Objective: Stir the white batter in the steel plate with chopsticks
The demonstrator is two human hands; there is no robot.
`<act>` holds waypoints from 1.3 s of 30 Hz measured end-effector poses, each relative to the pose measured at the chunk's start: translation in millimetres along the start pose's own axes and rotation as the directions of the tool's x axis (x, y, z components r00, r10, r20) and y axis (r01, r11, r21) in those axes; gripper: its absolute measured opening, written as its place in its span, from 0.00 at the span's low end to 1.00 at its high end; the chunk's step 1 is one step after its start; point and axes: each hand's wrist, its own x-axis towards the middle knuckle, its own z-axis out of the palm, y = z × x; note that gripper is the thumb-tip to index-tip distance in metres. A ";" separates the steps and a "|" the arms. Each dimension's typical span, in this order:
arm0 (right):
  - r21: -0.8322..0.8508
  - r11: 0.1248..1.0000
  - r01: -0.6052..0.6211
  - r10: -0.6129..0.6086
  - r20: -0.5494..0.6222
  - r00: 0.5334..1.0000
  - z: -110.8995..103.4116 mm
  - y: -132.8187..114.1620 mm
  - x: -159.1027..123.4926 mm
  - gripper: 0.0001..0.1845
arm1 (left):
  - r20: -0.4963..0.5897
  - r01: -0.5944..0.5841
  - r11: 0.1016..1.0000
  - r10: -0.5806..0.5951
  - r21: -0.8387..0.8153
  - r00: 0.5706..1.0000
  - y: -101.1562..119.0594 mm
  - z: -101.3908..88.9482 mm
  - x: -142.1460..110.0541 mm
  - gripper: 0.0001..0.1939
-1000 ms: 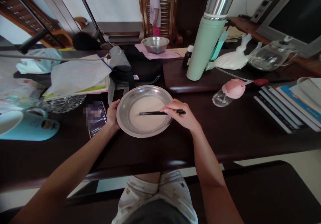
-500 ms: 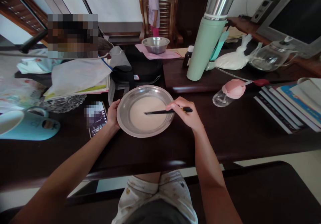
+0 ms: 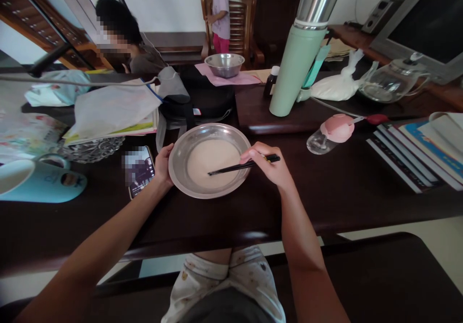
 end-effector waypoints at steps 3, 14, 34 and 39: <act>-0.036 0.998 0.045 -0.041 0.104 0.994 4.3 0.4 1.4 0.21 | 0.000 -0.001 1.000 0.001 0.011 1.000 0.7 -0.9 0.2 0.09; -0.024 1.000 0.003 -0.001 0.092 0.996 3.1 -1.4 0.7 0.24 | 0.009 -0.013 1.000 0.012 0.028 1.000 1.6 0.6 -2.4 0.09; -0.033 0.999 -0.005 0.005 -0.006 1.000 1.2 0.1 0.4 0.25 | 0.010 -0.025 1.000 0.025 0.010 1.000 0.3 0.4 -1.0 0.08; -0.078 0.996 0.047 -0.039 0.098 0.994 4.7 -0.3 2.0 0.23 | -0.009 -0.022 0.999 0.023 0.036 1.000 0.9 0.8 -1.7 0.08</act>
